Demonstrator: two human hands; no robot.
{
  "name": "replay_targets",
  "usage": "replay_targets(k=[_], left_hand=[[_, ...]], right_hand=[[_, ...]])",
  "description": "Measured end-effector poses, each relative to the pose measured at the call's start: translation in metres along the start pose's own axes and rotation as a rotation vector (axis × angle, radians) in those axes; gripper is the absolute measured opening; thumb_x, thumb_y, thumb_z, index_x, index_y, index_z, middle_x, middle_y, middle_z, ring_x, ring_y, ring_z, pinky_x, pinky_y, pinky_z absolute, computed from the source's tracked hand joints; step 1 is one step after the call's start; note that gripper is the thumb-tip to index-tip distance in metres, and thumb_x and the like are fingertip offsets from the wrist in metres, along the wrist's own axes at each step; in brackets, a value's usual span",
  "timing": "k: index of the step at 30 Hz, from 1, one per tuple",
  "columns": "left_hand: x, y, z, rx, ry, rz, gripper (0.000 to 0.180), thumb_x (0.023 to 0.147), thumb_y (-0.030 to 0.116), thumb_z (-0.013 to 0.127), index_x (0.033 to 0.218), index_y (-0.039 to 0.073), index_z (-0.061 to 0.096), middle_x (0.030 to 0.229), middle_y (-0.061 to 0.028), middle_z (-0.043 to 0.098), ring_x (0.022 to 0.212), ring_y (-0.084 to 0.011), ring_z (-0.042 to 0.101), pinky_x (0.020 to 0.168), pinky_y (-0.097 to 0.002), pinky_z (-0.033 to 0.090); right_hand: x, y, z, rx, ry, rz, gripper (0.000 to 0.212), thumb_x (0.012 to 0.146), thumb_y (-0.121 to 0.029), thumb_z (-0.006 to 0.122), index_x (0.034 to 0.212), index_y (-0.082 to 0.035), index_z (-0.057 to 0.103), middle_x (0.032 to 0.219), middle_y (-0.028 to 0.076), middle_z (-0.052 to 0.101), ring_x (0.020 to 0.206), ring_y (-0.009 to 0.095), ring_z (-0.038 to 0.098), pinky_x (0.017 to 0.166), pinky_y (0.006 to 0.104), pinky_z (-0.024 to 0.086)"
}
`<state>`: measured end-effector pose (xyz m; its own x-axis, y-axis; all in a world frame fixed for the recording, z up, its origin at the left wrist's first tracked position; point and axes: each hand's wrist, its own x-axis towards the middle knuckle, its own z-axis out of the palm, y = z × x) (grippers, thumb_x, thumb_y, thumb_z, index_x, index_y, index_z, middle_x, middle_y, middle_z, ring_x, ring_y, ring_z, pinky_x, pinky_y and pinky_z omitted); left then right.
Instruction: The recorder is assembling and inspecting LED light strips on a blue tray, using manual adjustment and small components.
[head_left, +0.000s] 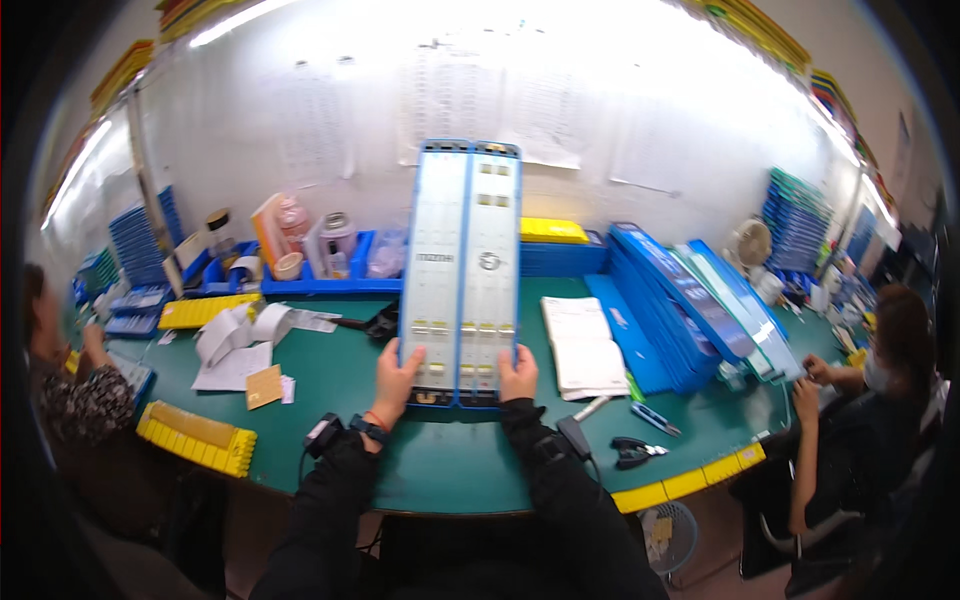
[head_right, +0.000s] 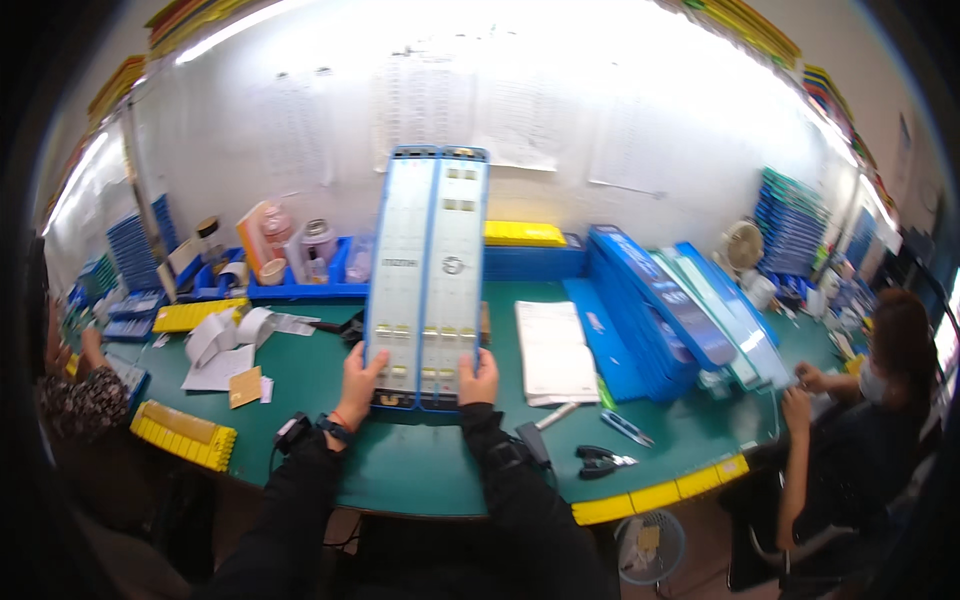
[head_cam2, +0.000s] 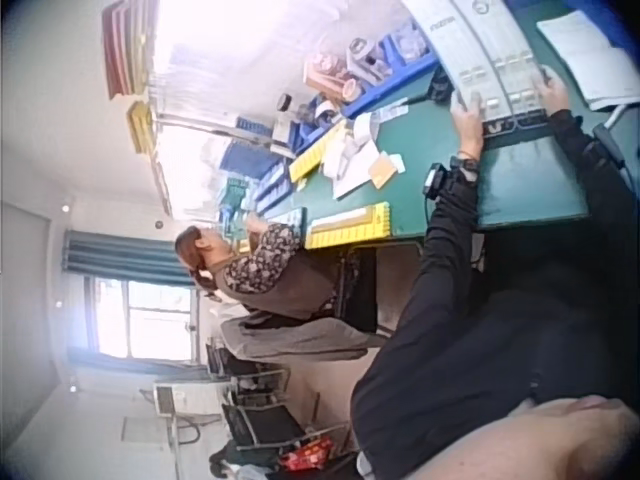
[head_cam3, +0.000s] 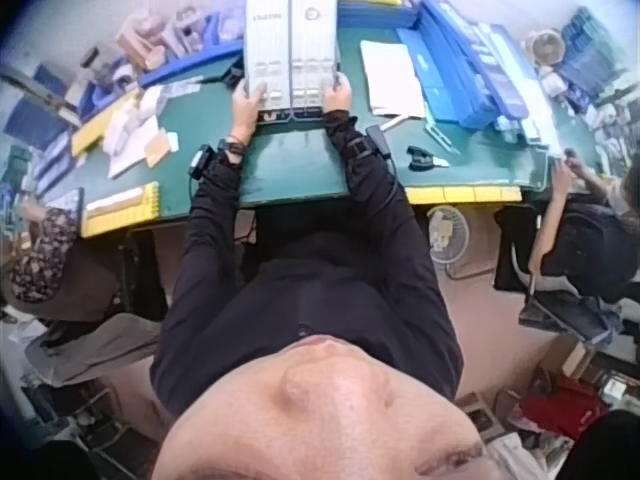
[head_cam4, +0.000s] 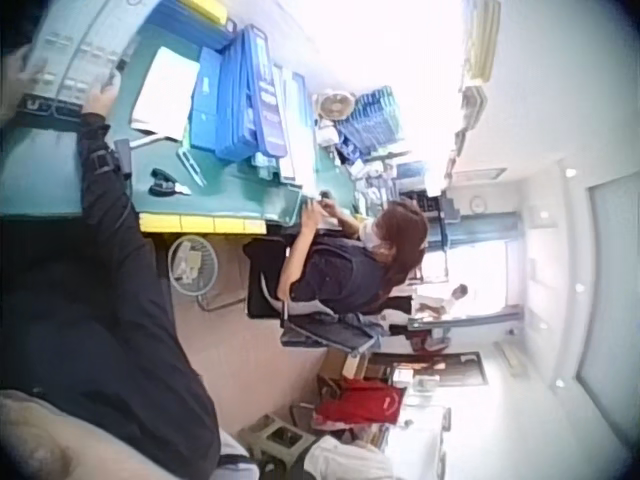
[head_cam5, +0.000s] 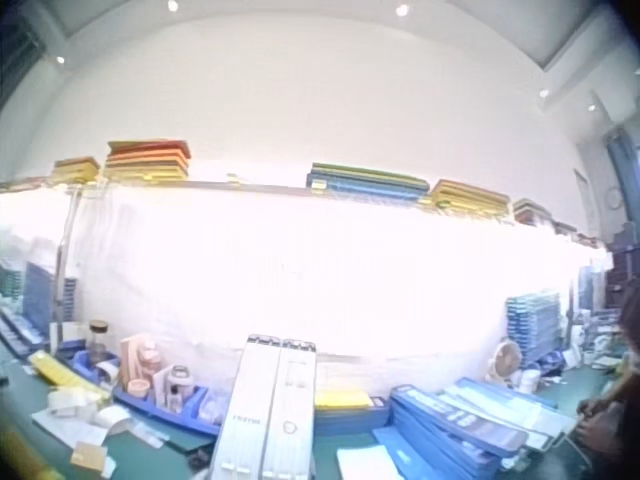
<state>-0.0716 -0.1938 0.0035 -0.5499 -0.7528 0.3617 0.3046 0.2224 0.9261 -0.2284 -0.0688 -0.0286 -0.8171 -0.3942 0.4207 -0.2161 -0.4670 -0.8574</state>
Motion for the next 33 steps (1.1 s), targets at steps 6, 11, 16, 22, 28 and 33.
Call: replay_targets(k=[6, 11, 16, 22, 28, 33], left_hand=[[0.004, -0.015, -0.016, 0.071, 0.043, 0.023, 0.023, 0.095, 0.021, 0.056, 0.102, -0.001, 0.059, 0.091, -0.0043, 0.063, 0.08, -0.0128, 0.057, 0.071, -0.0293, 0.048], [0.014, -0.032, -0.025, 0.296, 0.1, 0.072, 0.049, 0.1, 0.03, 0.046, 0.125, -0.011, 0.048, 0.115, -0.0175, 0.06, 0.101, -0.0225, 0.056, 0.09, -0.033, 0.043], [0.043, -0.094, -0.062, 0.389, 0.055, 0.096, 0.048, 0.101, 0.029, 0.045, 0.128, -0.011, 0.046, 0.116, -0.0171, 0.06, 0.104, -0.0216, 0.055, 0.094, -0.0328, 0.041], [0.028, -0.058, -0.069, -0.049, 0.107, -0.11, 0.039, 0.1, 0.02, 0.045, 0.131, -0.003, 0.045, 0.113, -0.0092, 0.058, 0.097, -0.0163, 0.056, 0.087, -0.0277, 0.045], [0.018, -0.017, -0.095, -0.135, -0.006, -0.175, 0.039, 0.099, 0.021, 0.046, 0.13, -0.003, 0.046, 0.112, -0.0084, 0.058, 0.096, -0.0155, 0.058, 0.087, -0.0267, 0.045], [0.005, 0.017, -0.153, -0.034, -0.154, -0.131, 0.043, 0.096, 0.017, 0.049, 0.133, -0.004, 0.045, 0.115, -0.0051, 0.06, 0.103, -0.0124, 0.056, 0.096, -0.0245, 0.038]], right_hand=[[0.001, 0.022, 0.009, -0.266, 0.106, -0.072, 0.029, 0.09, -0.021, 0.061, 0.104, 0.004, 0.057, 0.096, 0.014, 0.062, 0.09, 0.024, 0.059, 0.082, 0.0357, 0.047], [-0.001, 0.021, 0.011, -0.201, 0.123, -0.025, 0.031, 0.094, -0.016, 0.055, 0.118, 0.003, 0.053, 0.099, 0.014, 0.062, 0.091, 0.017, 0.059, 0.082, 0.0308, 0.047], [-0.02, -0.003, 0.015, -0.157, 0.18, -0.159, 0.028, 0.094, -0.014, 0.053, 0.118, 0.001, 0.051, 0.092, 0.015, 0.061, 0.082, 0.021, 0.06, 0.076, 0.0308, 0.048], [-0.053, -0.062, 0.029, -0.191, 0.026, -0.174, 0.028, 0.095, -0.012, 0.049, 0.122, -0.004, 0.046, 0.082, 0.02, 0.058, 0.072, 0.033, 0.062, 0.064, 0.0365, 0.046], [-0.145, -0.137, 0.005, 0.016, -0.256, -0.014, 0.056, 0.089, -0.002, 0.053, 0.141, -0.003, 0.031, 0.133, 0.015, 0.045, 0.12, 0.025, 0.047, 0.102, 0.0357, 0.036], [-0.168, -0.236, -0.106, -0.106, -0.273, 0.221, 0.036, 0.091, -0.003, 0.052, 0.127, -0.003, 0.049, 0.115, 0.009, 0.059, 0.096, 0.015, 0.057, 0.086, 0.029, 0.046]])
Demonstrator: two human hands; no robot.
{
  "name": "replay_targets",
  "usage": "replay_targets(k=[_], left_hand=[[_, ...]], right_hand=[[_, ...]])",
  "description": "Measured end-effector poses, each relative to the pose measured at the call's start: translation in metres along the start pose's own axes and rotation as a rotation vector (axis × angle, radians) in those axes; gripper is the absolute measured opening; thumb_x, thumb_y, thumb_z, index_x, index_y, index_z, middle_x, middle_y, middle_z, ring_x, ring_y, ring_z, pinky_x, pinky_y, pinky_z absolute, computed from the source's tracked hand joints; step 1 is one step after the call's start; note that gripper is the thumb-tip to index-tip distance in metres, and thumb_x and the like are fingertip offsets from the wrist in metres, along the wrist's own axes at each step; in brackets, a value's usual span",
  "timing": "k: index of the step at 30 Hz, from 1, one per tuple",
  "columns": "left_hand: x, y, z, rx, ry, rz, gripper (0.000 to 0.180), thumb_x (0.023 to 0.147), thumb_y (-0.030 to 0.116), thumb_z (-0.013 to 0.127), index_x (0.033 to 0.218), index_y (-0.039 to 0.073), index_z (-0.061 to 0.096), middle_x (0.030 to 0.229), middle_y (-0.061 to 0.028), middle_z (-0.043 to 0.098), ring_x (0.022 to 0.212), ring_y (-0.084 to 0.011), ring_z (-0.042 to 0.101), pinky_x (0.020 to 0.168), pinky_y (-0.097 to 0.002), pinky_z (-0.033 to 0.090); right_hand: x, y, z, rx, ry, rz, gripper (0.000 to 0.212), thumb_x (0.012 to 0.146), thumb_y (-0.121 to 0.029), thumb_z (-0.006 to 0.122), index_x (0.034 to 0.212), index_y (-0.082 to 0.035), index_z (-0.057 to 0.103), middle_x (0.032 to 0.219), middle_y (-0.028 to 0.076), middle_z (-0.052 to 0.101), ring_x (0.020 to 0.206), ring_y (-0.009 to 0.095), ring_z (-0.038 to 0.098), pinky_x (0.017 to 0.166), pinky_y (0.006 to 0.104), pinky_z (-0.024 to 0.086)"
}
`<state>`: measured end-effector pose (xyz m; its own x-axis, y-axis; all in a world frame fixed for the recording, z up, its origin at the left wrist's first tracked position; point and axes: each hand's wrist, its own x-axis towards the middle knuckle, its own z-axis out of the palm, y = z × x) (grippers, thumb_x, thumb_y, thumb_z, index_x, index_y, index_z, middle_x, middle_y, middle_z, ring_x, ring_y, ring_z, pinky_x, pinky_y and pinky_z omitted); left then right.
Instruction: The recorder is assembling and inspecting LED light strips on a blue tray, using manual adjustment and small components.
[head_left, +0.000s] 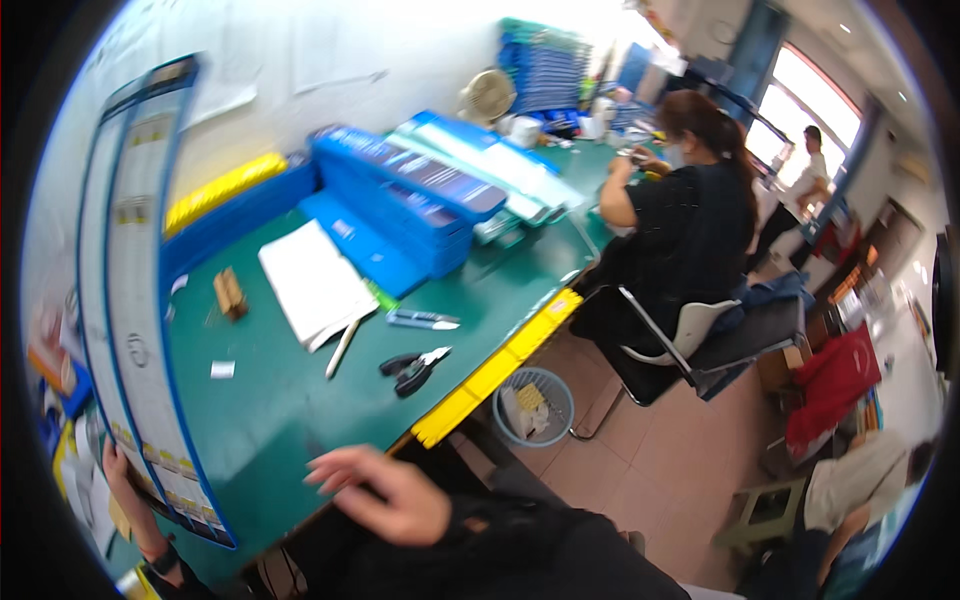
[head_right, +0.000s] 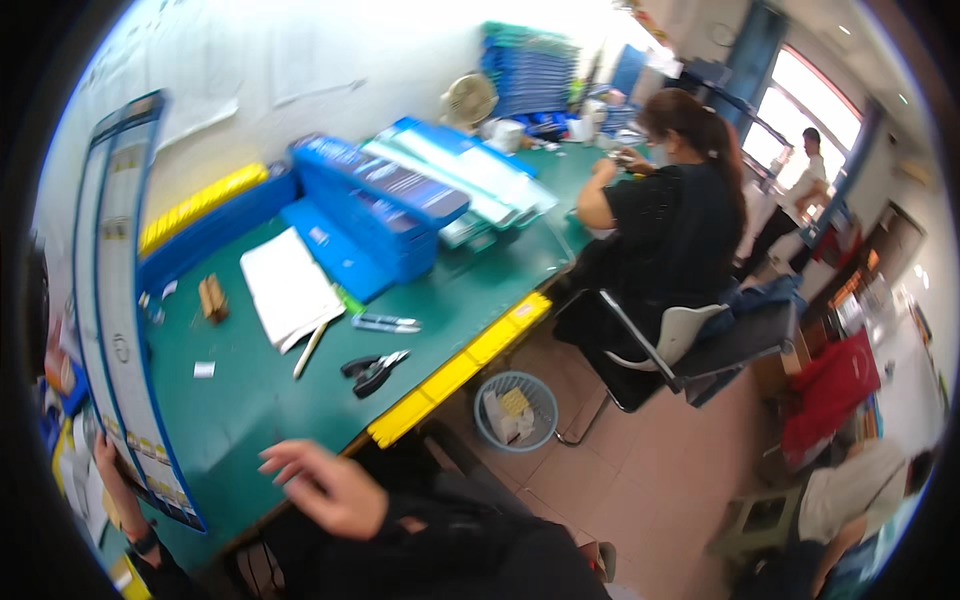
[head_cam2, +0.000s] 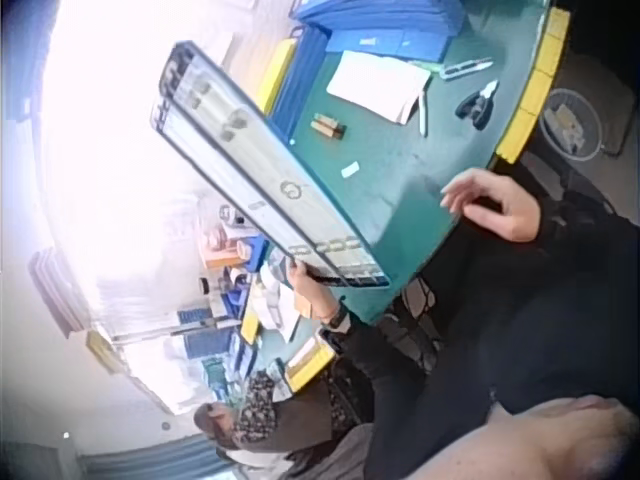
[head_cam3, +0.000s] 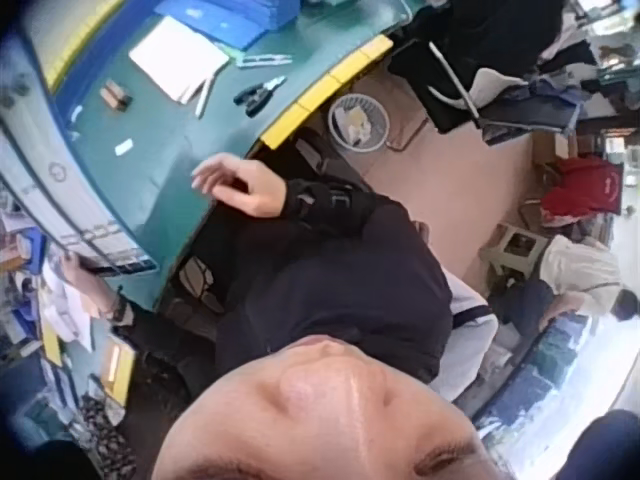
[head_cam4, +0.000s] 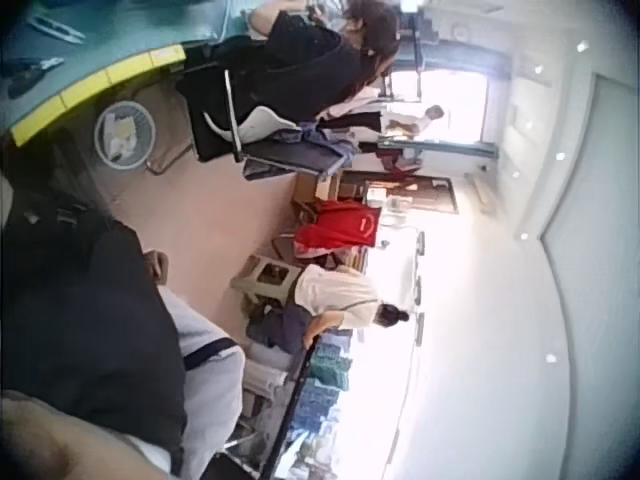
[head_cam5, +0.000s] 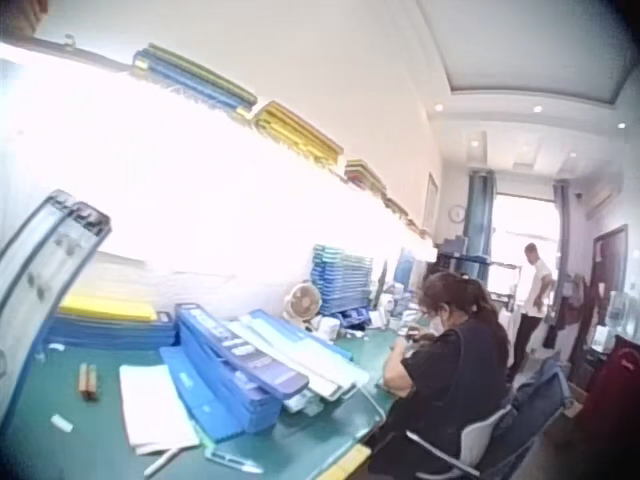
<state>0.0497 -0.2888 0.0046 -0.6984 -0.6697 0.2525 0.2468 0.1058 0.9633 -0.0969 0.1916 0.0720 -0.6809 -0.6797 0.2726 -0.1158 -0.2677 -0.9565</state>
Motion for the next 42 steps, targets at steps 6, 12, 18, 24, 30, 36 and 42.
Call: replay_targets(k=[6, 12, 18, 24, 30, 36, 42], left_hand=[[-0.044, 0.062, -0.022, 0.325, -0.211, -0.219, 0.04, 0.089, 0.011, 0.052, 0.126, -0.004, 0.049, 0.119, -0.0057, 0.057, 0.106, -0.0117, 0.053, 0.094, -0.0236, 0.038], [-0.052, 0.039, -0.053, 0.658, -0.251, -0.291, 0.027, 0.084, 0.006, 0.053, 0.11, 0.0, 0.054, 0.099, -0.0002, 0.053, 0.092, -0.0083, 0.049, 0.086, -0.0218, 0.037], [-0.038, 0.057, -0.028, 0.992, -0.291, -0.217, 0.019, 0.076, 0.004, 0.054, 0.092, -0.001, 0.064, 0.076, 0.0011, 0.054, 0.07, -0.0095, 0.048, 0.062, -0.0228, 0.038], [-0.006, 0.071, 0.039, 0.856, -0.426, -0.199, 0.024, 0.077, 0.003, 0.056, 0.099, -0.002, 0.064, 0.089, -0.004, 0.064, 0.086, -0.0135, 0.059, 0.077, -0.0279, 0.047], [-0.088, 0.117, 0.123, 1.016, -0.108, 0.272, 0.022, 0.081, 0.003, 0.057, 0.102, 0.002, 0.063, 0.114, -0.0128, 0.063, 0.116, -0.028, 0.055, 0.106, -0.0384, 0.033], [-0.179, 0.064, 0.209, 1.016, -0.388, 0.428, 0.033, 0.079, 0.026, 0.074, 0.107, 0.012, 0.063, 0.125, -0.0046, 0.058, 0.123, -0.0224, 0.052, 0.108, -0.0472, 0.033], [-0.186, 0.038, 0.215, 0.926, -0.319, 0.564, 0.033, 0.083, 0.017, 0.069, 0.114, 0.011, 0.061, 0.128, -0.0055, 0.057, 0.122, -0.0223, 0.053, 0.108, -0.0417, 0.036]], right_hand=[[-0.019, 0.019, -0.154, -0.478, 0.62, -0.112, 0.022, 0.09, -0.001, 0.051, 0.111, -0.002, 0.058, 0.104, 0.007, 0.065, 0.096, 0.015, 0.06, 0.086, 0.0278, 0.046], [-0.052, 0.021, -0.234, -1.026, 0.828, -0.065, 0.024, 0.08, -0.003, 0.063, 0.104, -0.006, 0.065, 0.104, 0.011, 0.064, 0.098, 0.026, 0.06, 0.087, 0.0346, 0.046], [-0.037, 0.047, -0.241, -1.319, 0.683, -0.166, 0.018, 0.07, -0.015, 0.077, 0.084, -0.01, 0.068, 0.103, 0.009, 0.063, 0.1, 0.029, 0.057, 0.088, 0.0391, 0.044], [-0.049, 0.039, -0.251, -1.405, 0.641, -0.106, 0.016, 0.074, -0.009, 0.076, 0.083, -0.006, 0.064, 0.11, 0.01, 0.06, 0.106, 0.028, 0.055, 0.093, 0.0372, 0.042], [-0.035, 0.044, -0.229, -1.354, 0.451, -0.183, 0.012, 0.078, 0.002, 0.065, 0.088, 0.0, 0.059, 0.11, 0.016, 0.055, 0.109, 0.034, 0.053, 0.092, 0.0405, 0.042], [-0.055, 0.087, -0.279, -1.003, 0.695, -0.215, 0.012, 0.09, -0.001, 0.057, 0.101, 0.003, 0.058, 0.116, 0.015, 0.059, 0.109, 0.025, 0.056, 0.097, 0.0341, 0.042], [-0.033, 0.059, -0.231, -0.649, 0.706, -0.227, 0.021, 0.1, -0.013, 0.049, 0.11, 0.005, 0.053, 0.121, 0.015, 0.058, 0.113, 0.022, 0.052, 0.102, 0.033, 0.036]])
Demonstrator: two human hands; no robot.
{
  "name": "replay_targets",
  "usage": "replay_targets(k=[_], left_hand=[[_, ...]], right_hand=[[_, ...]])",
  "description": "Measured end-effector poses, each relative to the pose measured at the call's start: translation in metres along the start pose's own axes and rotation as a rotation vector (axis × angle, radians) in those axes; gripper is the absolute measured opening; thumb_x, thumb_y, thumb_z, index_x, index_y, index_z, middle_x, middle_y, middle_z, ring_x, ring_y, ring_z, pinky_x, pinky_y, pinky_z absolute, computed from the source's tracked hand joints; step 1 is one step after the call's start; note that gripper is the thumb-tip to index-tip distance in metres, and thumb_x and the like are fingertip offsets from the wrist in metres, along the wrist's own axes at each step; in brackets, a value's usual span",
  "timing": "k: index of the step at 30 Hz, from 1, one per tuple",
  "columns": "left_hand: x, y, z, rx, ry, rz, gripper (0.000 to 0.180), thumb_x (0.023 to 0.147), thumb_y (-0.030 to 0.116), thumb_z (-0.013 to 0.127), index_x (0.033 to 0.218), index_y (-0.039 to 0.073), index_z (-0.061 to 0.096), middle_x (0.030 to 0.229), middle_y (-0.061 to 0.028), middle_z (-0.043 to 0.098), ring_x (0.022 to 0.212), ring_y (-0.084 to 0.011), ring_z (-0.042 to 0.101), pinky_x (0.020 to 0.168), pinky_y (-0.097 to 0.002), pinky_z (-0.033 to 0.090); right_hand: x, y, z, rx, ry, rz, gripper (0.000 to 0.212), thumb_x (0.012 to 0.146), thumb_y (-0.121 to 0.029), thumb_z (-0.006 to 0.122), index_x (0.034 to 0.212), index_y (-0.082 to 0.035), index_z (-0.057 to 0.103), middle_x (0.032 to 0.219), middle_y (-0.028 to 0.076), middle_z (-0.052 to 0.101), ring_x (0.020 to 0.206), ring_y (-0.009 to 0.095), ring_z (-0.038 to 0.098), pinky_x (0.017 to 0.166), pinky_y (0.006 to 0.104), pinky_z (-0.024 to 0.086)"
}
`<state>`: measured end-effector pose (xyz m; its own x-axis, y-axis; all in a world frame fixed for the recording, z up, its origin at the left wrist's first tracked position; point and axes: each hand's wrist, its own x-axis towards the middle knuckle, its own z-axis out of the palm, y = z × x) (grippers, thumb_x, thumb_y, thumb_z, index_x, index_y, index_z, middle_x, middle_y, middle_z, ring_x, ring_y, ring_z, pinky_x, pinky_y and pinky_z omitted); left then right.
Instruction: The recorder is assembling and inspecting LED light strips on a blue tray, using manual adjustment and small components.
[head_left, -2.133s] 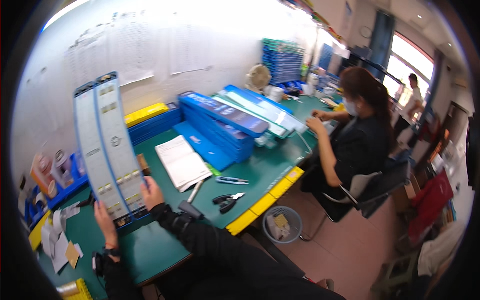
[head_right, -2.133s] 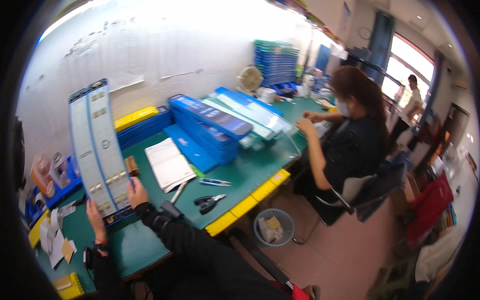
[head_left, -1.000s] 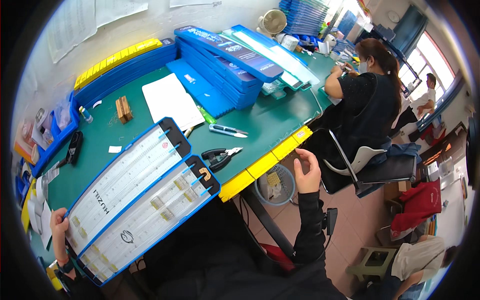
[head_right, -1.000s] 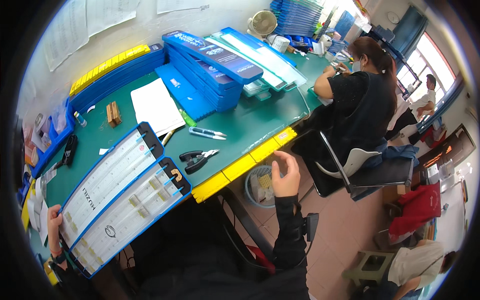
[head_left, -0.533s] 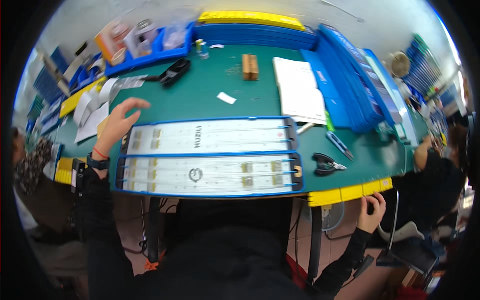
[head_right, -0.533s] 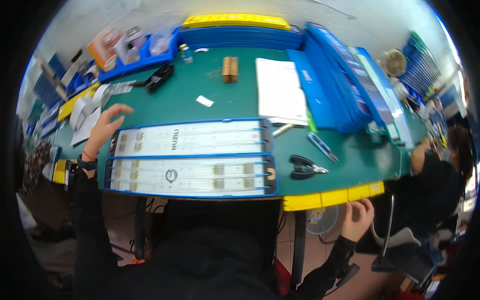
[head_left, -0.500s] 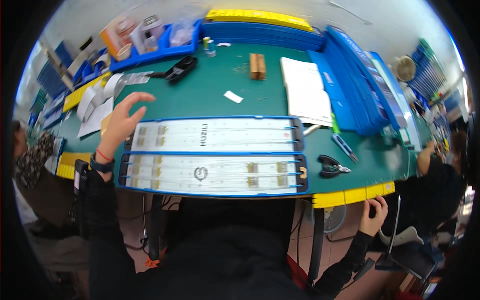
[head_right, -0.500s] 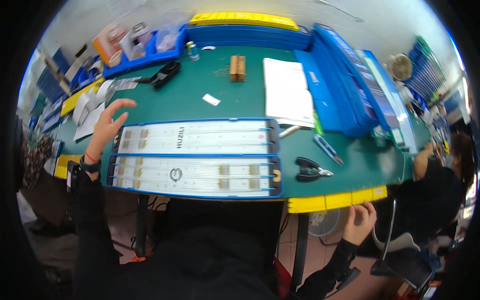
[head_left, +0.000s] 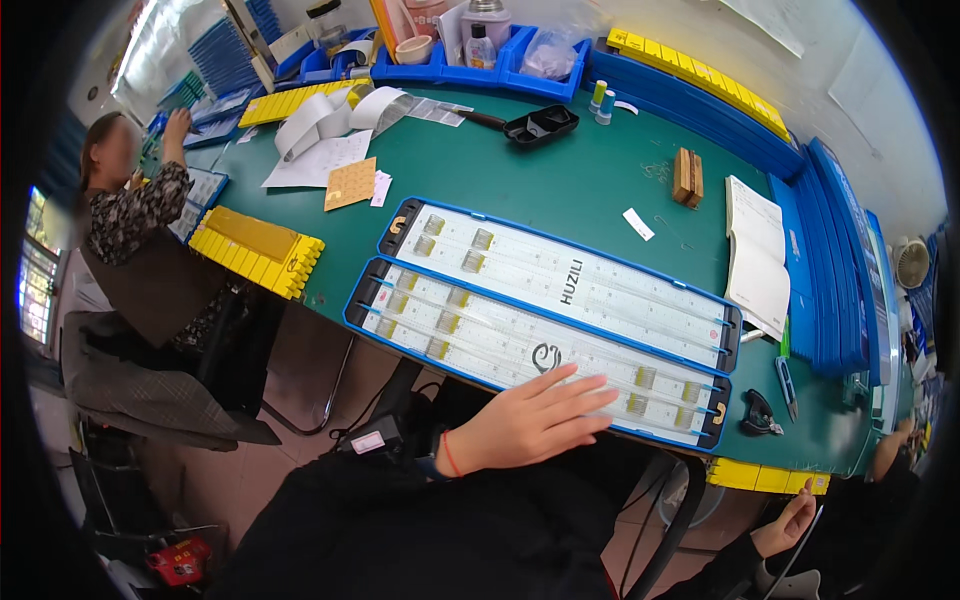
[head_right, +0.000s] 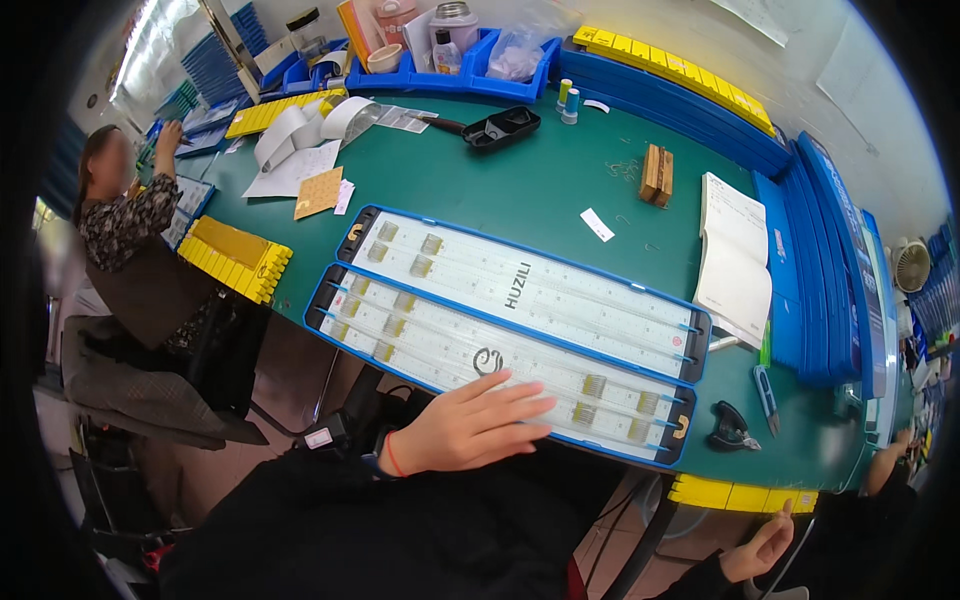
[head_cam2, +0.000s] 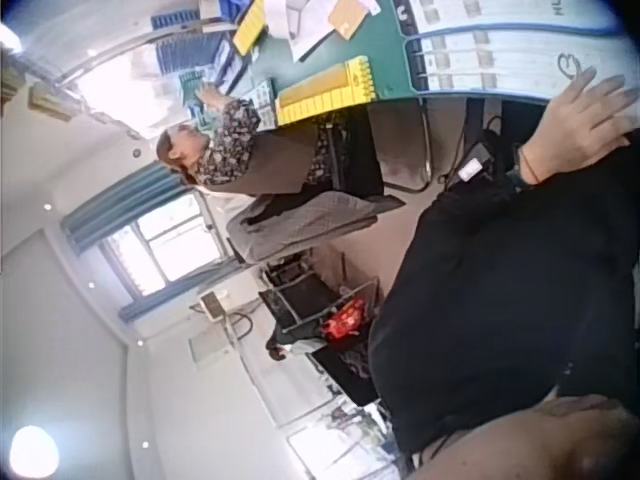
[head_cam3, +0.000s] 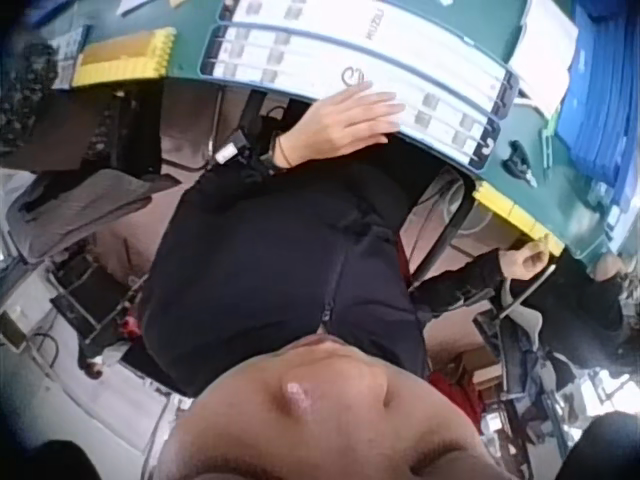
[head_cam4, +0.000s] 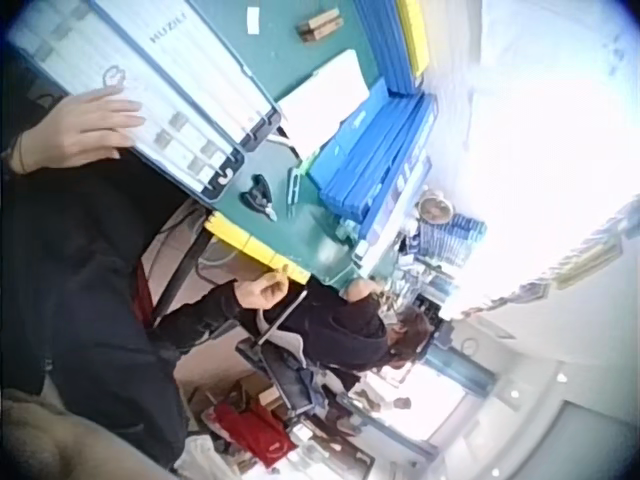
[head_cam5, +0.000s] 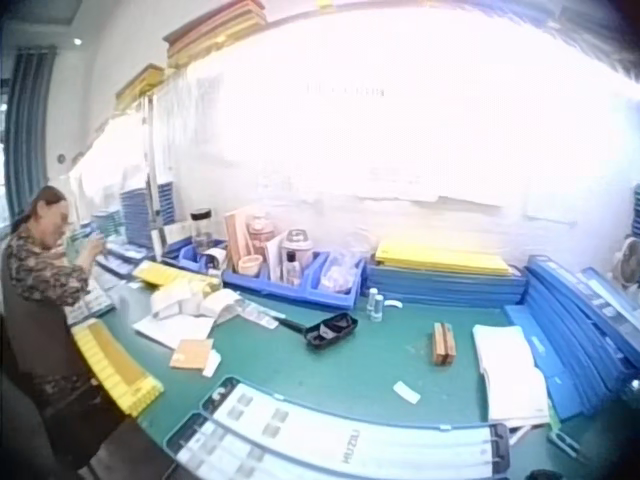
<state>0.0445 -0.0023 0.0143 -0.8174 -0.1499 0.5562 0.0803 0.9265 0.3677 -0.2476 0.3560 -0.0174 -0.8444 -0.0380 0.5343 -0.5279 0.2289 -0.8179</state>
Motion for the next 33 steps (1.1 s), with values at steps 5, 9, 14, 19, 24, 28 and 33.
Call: replay_targets(k=[5, 9, 14, 19, 24, 28, 33], left_hand=[[-0.09, -0.003, -0.014, -0.429, -0.187, -0.246, 0.033, 0.086, 0.005, 0.061, 0.119, 0.007, 0.06, 0.13, -0.0101, 0.056, 0.122, -0.025, 0.053, 0.106, -0.0394, 0.038], [-0.198, 0.025, -0.007, -0.31, 0.012, -1.102, 0.035, 0.096, 0.018, 0.049, 0.126, 0.0, 0.052, 0.13, -0.02, 0.054, 0.122, -0.0346, 0.05, 0.103, -0.0364, 0.038], [-0.263, 0.031, 0.019, -0.268, 0.04, -1.497, 0.042, 0.097, 0.024, 0.048, 0.13, -0.001, 0.048, 0.122, -0.0178, 0.058, 0.119, -0.0291, 0.052, 0.1, -0.0346, 0.039], [-0.267, 0.032, 0.026, -0.485, 0.141, -1.688, 0.037, 0.099, 0.024, 0.041, 0.122, -0.002, 0.055, 0.122, -0.0146, 0.059, 0.119, -0.0249, 0.052, 0.102, -0.034, 0.037], [-0.274, 0.035, 0.024, -0.379, 0.15, -1.382, 0.041, 0.1, 0.019, 0.029, 0.104, 0.0, 0.065, 0.101, -0.0117, 0.066, 0.107, -0.0225, 0.056, 0.096, -0.0303, 0.037], [-0.313, 0.024, 0.073, 0.038, 0.16, -1.33, 0.038, 0.099, 0.015, 0.031, 0.091, 0.0, 0.065, 0.082, -0.0137, 0.064, 0.081, -0.0239, 0.058, 0.083, -0.032, 0.042], [-0.291, 0.017, 0.094, 0.529, 0.376, -1.056, 0.049, 0.1, 0.026, 0.031, 0.066, 0.001, 0.054, 0.065, -0.0111, 0.058, 0.055, -0.0199, 0.051, 0.053, -0.0318, 0.038]], right_hand=[[-0.025, -0.099, 0.043, 0.028, -0.193, -0.261, 0.01, 0.099, -0.008, 0.045, 0.1, 0.002, 0.048, 0.096, 0.011, 0.049, 0.101, 0.024, 0.052, 0.095, 0.0379, 0.038], [-0.052, -0.13, 0.092, 0.382, -0.361, -0.161, 0.021, 0.092, -0.016, 0.061, 0.087, -0.003, 0.044, 0.082, 0.008, 0.046, 0.081, 0.02, 0.05, 0.079, 0.0339, 0.041], [-0.075, -0.13, 0.141, 0.625, -0.518, -0.015, 0.029, 0.087, -0.023, 0.068, 0.083, -0.006, 0.047, 0.075, 0.007, 0.051, 0.066, 0.019, 0.054, 0.066, 0.0335, 0.045], [-0.082, -0.154, 0.159, 0.861, -0.793, 0.117, 0.014, 0.089, -0.007, 0.062, 0.083, 0.001, 0.052, 0.077, 0.014, 0.058, 0.068, 0.025, 0.058, 0.064, 0.0365, 0.05], [-0.084, -0.142, 0.156, 1.0, -0.86, 0.205, 0.01, 0.089, -0.003, 0.061, 0.088, 0.003, 0.054, 0.079, 0.016, 0.059, 0.068, 0.024, 0.058, 0.063, 0.0342, 0.05], [-0.076, -0.121, 0.153, 1.041, -0.88, 0.37, 0.011, 0.091, -0.005, 0.061, 0.091, 0.002, 0.052, 0.078, 0.014, 0.059, 0.067, 0.022, 0.058, 0.062, 0.0341, 0.05], [-0.061, -0.111, 0.147, 1.16, -0.972, 0.512, 0.009, 0.091, -0.005, 0.06, 0.091, -0.001, 0.052, 0.077, 0.012, 0.059, 0.066, 0.021, 0.058, 0.062, 0.0309, 0.049]])
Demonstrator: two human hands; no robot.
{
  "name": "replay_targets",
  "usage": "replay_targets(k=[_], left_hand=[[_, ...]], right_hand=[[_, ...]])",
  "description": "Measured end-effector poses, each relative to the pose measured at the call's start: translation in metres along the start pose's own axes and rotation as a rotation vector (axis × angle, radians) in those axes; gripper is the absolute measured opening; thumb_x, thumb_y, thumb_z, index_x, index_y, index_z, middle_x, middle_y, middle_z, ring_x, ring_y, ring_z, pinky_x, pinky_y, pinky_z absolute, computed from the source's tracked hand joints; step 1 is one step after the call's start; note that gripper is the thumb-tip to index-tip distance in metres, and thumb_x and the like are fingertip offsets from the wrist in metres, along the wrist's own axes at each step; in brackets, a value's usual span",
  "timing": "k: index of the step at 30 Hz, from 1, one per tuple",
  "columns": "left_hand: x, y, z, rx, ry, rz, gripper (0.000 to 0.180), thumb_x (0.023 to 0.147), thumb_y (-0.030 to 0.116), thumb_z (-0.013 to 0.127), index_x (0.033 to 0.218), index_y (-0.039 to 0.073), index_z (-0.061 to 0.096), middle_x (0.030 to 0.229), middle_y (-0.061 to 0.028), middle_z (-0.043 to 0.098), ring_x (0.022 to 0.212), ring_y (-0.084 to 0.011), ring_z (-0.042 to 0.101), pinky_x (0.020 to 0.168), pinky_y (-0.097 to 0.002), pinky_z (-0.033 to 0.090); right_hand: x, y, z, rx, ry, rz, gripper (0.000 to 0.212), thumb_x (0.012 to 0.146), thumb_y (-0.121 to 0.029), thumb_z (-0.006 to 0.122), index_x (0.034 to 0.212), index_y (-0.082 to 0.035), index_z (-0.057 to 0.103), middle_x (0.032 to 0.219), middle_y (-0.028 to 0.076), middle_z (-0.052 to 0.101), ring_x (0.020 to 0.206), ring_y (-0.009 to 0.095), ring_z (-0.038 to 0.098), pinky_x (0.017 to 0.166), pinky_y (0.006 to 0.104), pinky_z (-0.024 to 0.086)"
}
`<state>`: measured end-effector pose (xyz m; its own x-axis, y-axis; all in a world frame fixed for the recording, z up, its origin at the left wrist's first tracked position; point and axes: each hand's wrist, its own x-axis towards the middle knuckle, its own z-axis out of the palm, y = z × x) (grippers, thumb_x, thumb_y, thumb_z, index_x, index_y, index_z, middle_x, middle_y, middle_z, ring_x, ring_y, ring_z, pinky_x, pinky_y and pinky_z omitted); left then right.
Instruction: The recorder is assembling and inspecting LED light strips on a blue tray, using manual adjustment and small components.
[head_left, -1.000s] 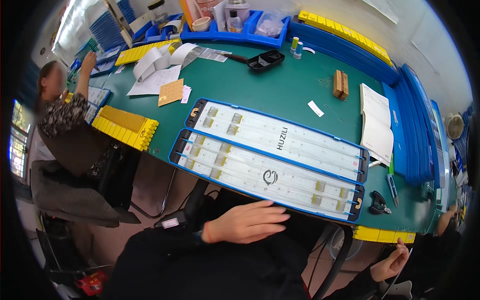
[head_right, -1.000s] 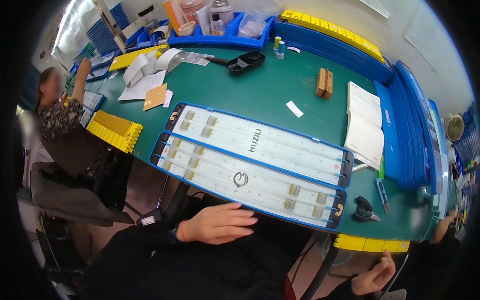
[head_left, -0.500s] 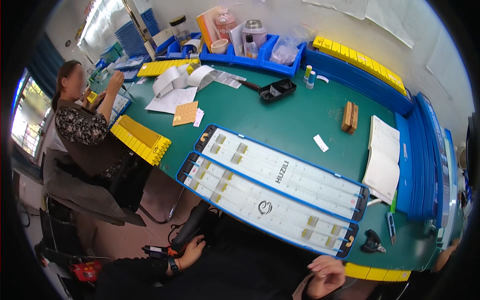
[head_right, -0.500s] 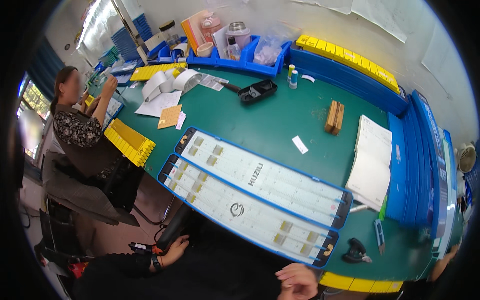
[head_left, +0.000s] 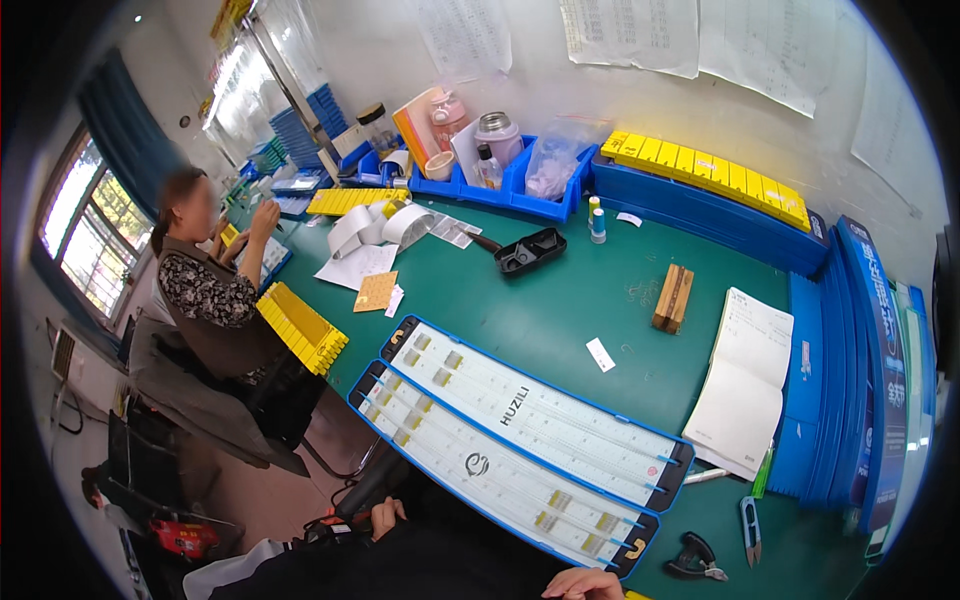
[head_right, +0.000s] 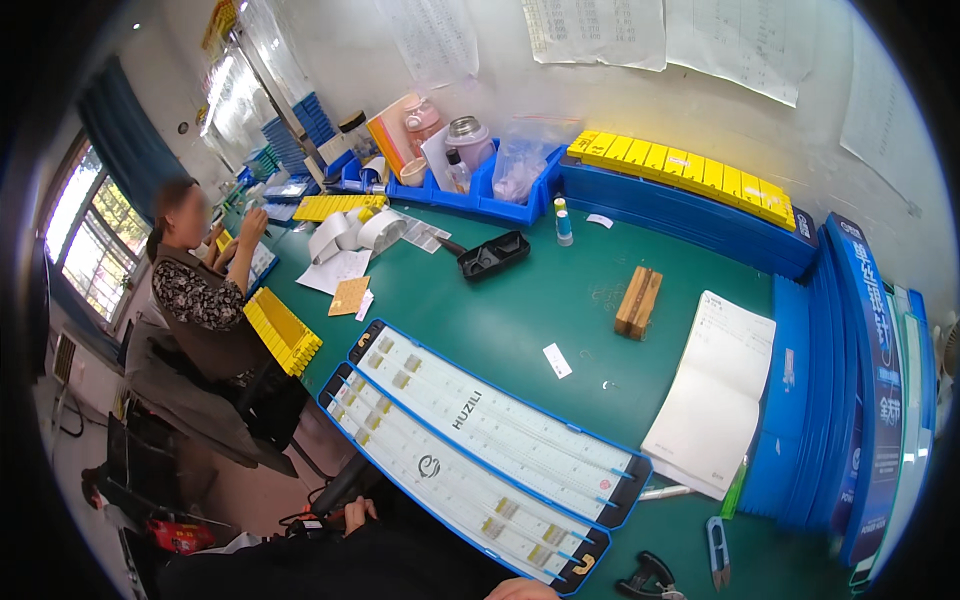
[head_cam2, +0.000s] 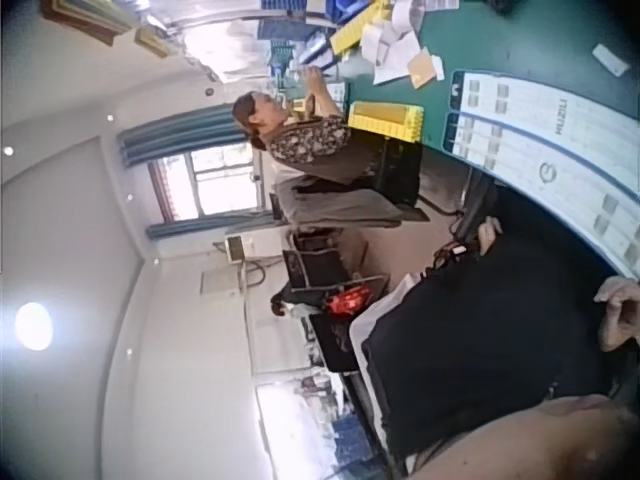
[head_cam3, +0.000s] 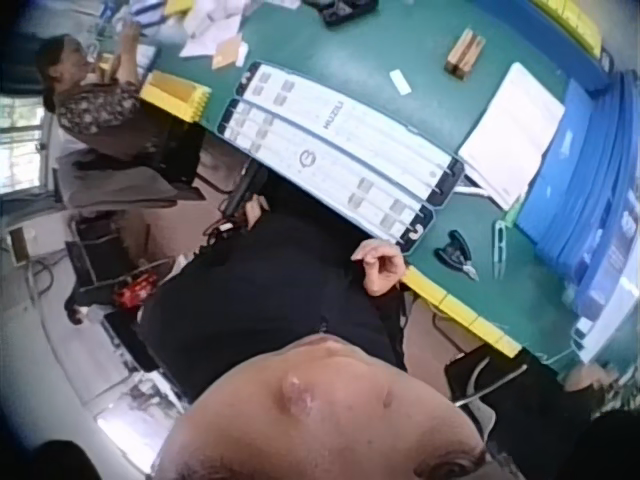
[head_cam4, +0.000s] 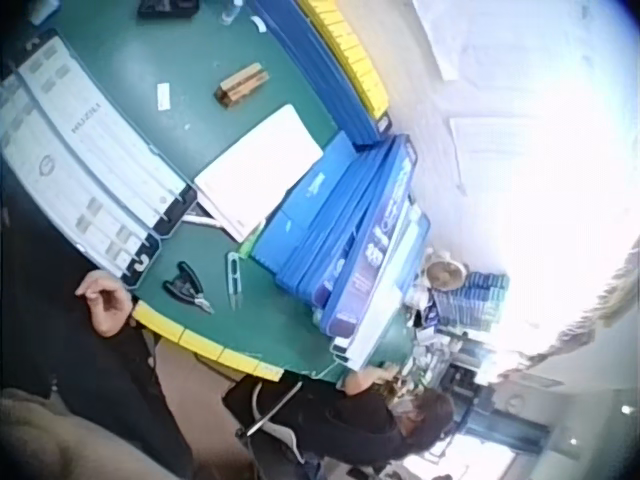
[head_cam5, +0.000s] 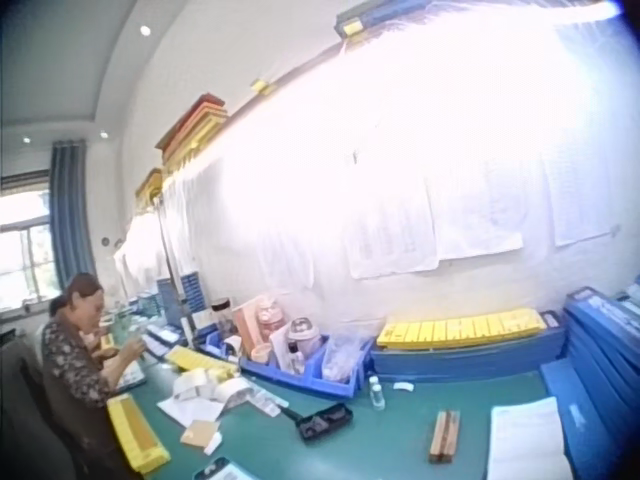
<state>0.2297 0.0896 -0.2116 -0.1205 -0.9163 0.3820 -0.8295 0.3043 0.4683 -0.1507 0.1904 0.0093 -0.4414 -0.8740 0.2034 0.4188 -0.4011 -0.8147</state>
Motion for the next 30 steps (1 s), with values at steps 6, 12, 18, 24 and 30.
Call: replay_targets(k=[6, 12, 18, 24, 30], left_hand=[[0.036, 0.044, -0.025, -0.342, -0.239, -0.338, 0.058, 0.101, 0.027, 0.029, 0.052, 0.001, 0.047, 0.051, -0.0082, 0.048, 0.048, -0.0183, 0.044, 0.047, -0.0328, 0.031], [0.1, 0.141, -0.063, -0.391, -0.296, -0.26, 0.059, 0.099, 0.022, 0.029, 0.044, 0.003, 0.041, 0.042, -0.007, 0.04, 0.043, -0.0225, 0.039, 0.051, -0.0344, 0.033], [0.138, 0.168, -0.073, -0.391, -0.515, 0.12, 0.044, 0.093, 0.012, 0.036, 0.052, 0.006, 0.051, 0.051, -0.0074, 0.05, 0.046, -0.0293, 0.046, 0.054, -0.0359, 0.038], [0.138, 0.164, -0.06, -0.468, -0.608, 0.117, 0.039, 0.091, 0.015, 0.047, 0.056, 0.005, 0.06, 0.055, -0.0137, 0.058, 0.053, -0.0342, 0.058, 0.051, -0.041, 0.043], [0.126, 0.126, -0.048, -0.138, -0.349, 0.438, 0.021, 0.086, 0.018, 0.056, 0.069, 0.007, 0.062, 0.056, -0.0121, 0.059, 0.048, -0.0322, 0.056, 0.046, -0.0438, 0.04]], right_hand=[[0.005, -0.016, -0.01, 0.111, -0.197, 0.172, 0.01, 0.091, -0.005, 0.059, 0.085, 0.002, 0.055, 0.076, 0.014, 0.059, 0.067, 0.02, 0.058, 0.063, 0.0278, 0.047], [0.014, -0.022, -0.007, 0.087, -0.262, 0.256, 0.011, 0.091, -0.008, 0.059, 0.085, 0.001, 0.055, 0.077, 0.014, 0.06, 0.067, 0.019, 0.058, 0.064, 0.0272, 0.047], [0.016, -0.016, 0.012, 0.065, -0.261, 0.298, 0.011, 0.091, -0.008, 0.06, 0.086, 0.0, 0.055, 0.077, 0.013, 0.059, 0.067, 0.018, 0.058, 0.064, 0.0268, 0.047], [0.014, -0.001, 0.04, 0.036, -0.294, 0.304, 0.011, 0.091, -0.007, 0.06, 0.085, 0.001, 0.055, 0.076, 0.012, 0.059, 0.067, 0.018, 0.059, 0.063, 0.0264, 0.047], [0.016, 0.014, 0.08, -0.117, -0.427, 0.422, 0.006, 0.085, -0.003, 0.065, 0.081, -0.003, 0.061, 0.078, 0.009, 0.062, 0.074, 0.021, 0.063, 0.072, 0.0315, 0.048]])
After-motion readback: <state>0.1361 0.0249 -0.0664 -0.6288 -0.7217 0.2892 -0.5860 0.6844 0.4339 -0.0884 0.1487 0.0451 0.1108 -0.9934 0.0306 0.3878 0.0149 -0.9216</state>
